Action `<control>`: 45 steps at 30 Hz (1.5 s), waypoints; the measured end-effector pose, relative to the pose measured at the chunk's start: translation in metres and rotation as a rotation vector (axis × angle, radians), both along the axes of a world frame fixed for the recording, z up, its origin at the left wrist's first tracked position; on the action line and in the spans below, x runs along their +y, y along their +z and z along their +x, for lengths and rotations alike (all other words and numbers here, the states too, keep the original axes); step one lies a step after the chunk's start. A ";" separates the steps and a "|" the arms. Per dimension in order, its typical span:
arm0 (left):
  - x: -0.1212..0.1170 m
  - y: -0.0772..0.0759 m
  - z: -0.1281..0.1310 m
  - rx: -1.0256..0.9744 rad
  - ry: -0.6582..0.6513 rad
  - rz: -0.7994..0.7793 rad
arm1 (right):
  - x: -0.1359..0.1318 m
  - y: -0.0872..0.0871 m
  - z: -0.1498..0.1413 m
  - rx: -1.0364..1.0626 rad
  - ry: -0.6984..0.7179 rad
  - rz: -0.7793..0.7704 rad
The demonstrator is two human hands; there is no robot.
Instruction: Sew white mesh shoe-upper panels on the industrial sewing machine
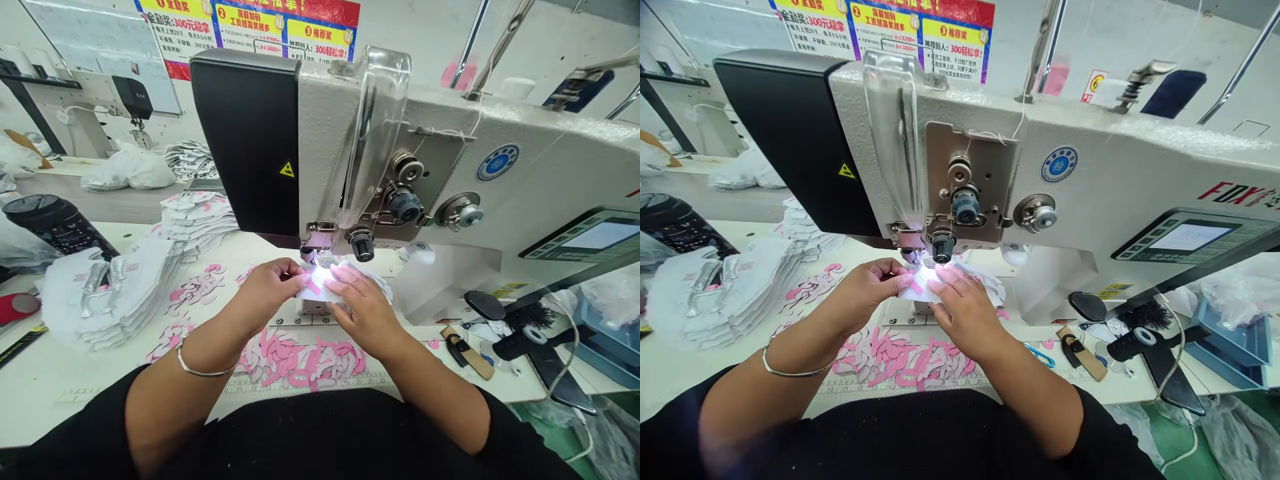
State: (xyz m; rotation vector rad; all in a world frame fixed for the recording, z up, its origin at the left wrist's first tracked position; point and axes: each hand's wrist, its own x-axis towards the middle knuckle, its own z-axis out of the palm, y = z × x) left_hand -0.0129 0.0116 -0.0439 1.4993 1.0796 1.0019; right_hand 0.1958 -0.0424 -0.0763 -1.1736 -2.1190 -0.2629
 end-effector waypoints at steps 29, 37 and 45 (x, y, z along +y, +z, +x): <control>-0.003 0.003 0.009 0.010 0.064 0.050 | -0.001 -0.011 0.001 -0.136 -0.037 0.063; -0.005 -0.001 0.009 -0.214 -0.041 -0.092 | -0.003 -0.008 0.001 -0.143 -0.035 0.041; -0.010 -0.002 0.016 -0.228 0.055 -0.196 | -0.003 0.001 0.009 -0.176 0.026 0.015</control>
